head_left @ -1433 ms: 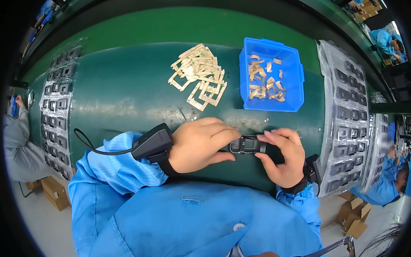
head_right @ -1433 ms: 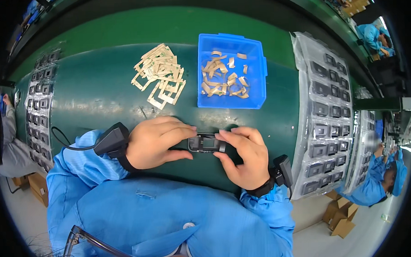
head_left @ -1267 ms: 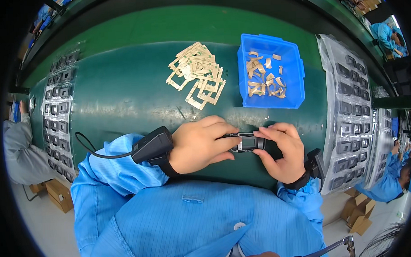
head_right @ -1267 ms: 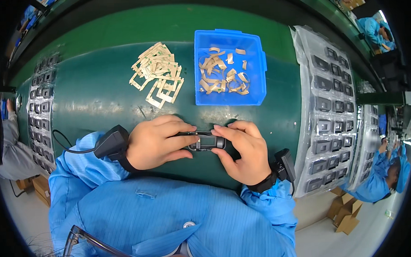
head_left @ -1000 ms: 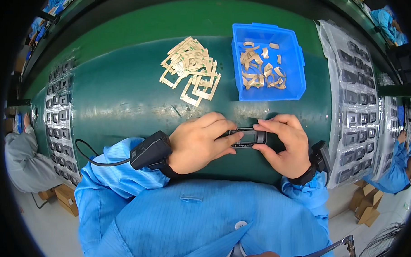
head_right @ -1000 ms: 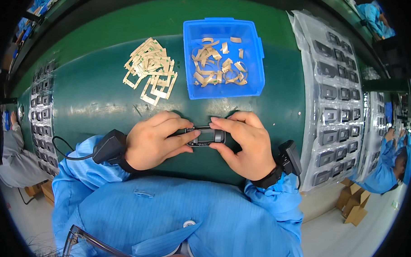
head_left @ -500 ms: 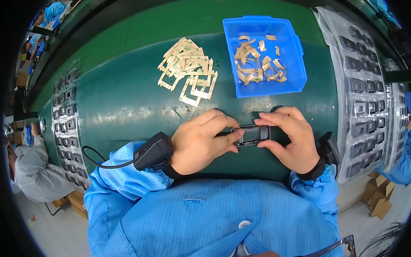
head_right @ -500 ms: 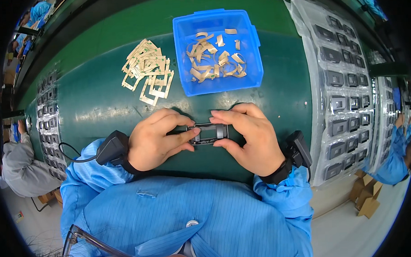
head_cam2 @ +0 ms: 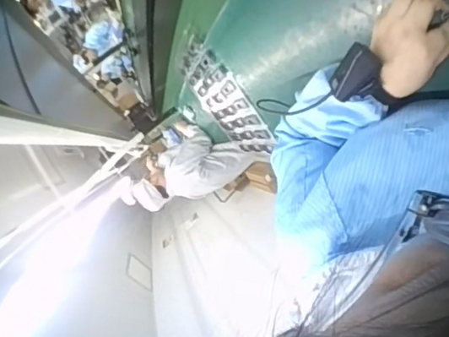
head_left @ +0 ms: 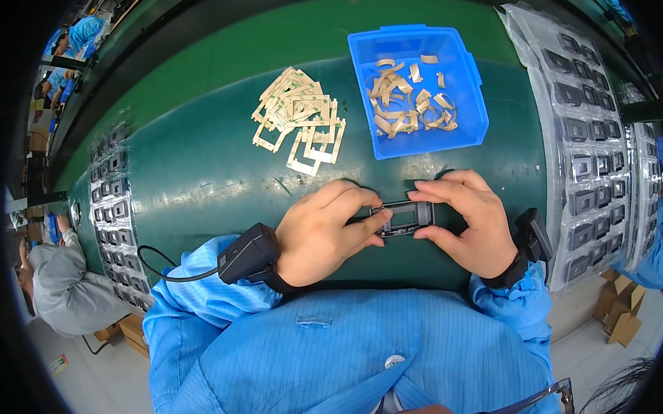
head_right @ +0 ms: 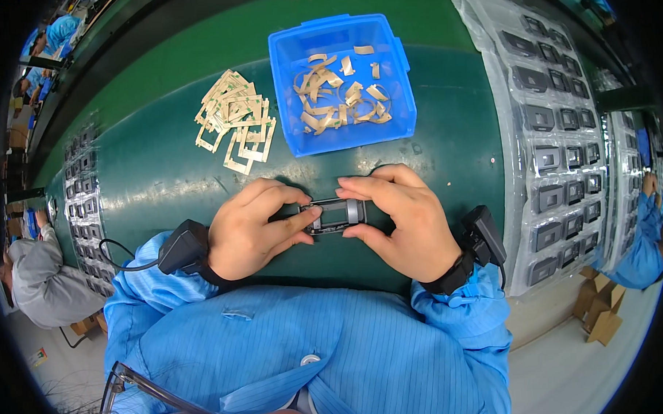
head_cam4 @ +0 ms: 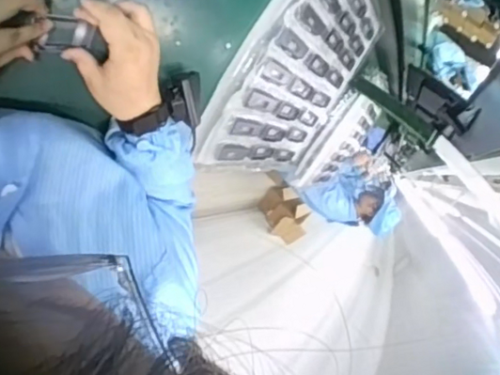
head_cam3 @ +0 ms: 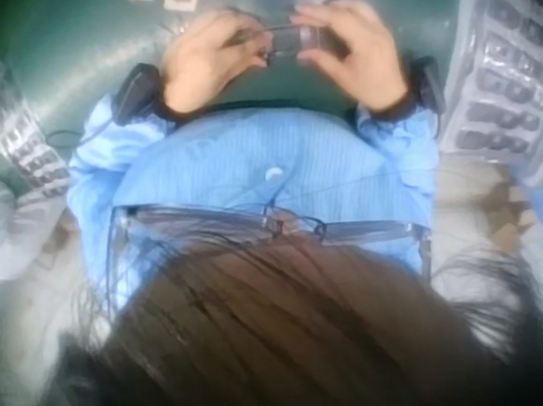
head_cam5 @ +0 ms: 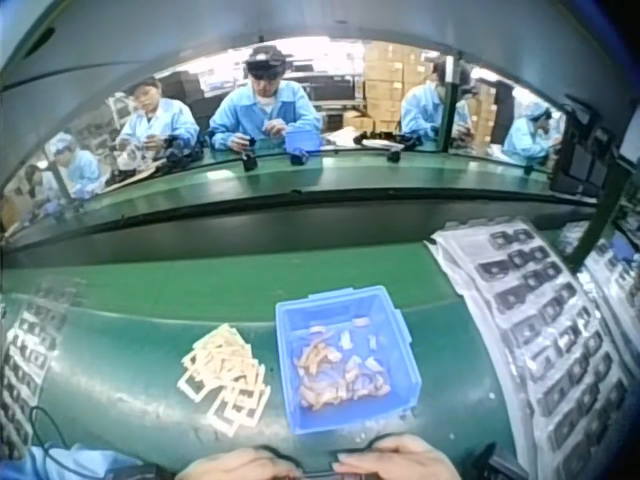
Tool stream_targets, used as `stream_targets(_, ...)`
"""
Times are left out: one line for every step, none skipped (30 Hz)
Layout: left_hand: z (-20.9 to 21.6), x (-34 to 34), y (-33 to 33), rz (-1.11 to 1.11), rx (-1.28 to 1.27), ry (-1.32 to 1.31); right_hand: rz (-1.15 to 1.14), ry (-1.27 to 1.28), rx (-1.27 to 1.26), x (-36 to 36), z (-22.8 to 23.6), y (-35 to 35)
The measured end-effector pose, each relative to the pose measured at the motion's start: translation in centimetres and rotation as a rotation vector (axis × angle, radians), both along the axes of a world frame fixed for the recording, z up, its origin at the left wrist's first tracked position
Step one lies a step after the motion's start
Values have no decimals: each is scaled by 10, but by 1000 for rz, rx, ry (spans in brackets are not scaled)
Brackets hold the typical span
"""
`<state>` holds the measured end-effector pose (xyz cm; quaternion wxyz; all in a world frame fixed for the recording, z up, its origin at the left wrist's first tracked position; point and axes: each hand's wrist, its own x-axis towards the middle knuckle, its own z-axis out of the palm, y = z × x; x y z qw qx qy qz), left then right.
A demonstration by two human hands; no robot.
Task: Manually assemble components into small black plastic housings on a factory production line.
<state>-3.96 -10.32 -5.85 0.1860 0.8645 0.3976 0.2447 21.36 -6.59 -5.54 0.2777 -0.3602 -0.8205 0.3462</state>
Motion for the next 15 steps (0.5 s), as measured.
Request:
stream_targets(0, 0, 0, 1, -4, 2, -3, -2, -3, 0, 0, 0)
stream_targets(0, 0, 0, 0, -2, 2, -3, -3, -1, 0, 0, 0)
stream_targets(-1, -1, 0, -6, 14, 3, 0, 3, 1, 0, -1, 0)
stream_targets(-1, -2, 0, -11, 30, 4, 3, 8, 4, 0, -1, 0)
stream_targets(-2, -3, 0, -11, 32, 4, 3, 7, 6, 0, -1, 0)
stream_targets(-3, -4, 0, -14, 46, -9, 0, 6, 0, 0, 0, 0)
stream_targets(-4, -5, 0, -17, 59, -21, -3, 5, -7, 0, 0, -1)
stream_targets(-5, -5, 0, -18, 60, -19, -4, 6, -6, 0, 0, -1)
stream_targets(-5, -5, 1, -19, 79, -23, -3, 7, -6, 0, 0, 0)
stream_targets(-6, -6, 1, -19, 96, -29, -2, 6, -7, 0, 0, -1)
stream_targets(-6, -6, 1, -20, 96, -28, -3, 6, -7, 0, 0, -1)
stream_targets(-5, -6, 1, -21, 101, -26, -3, 8, -10, 0, 0, -1)
stream_targets(-5, -6, 1, -21, 105, -24, -2, 10, -12, 0, 0, -1)
stream_targets(-5, -6, 1, -22, 105, -24, -3, 10, -12, 0, -1, -1)
stream_targets(-3, -6, 1, -25, 109, -14, -5, 2, -5, 0, -1, -2)
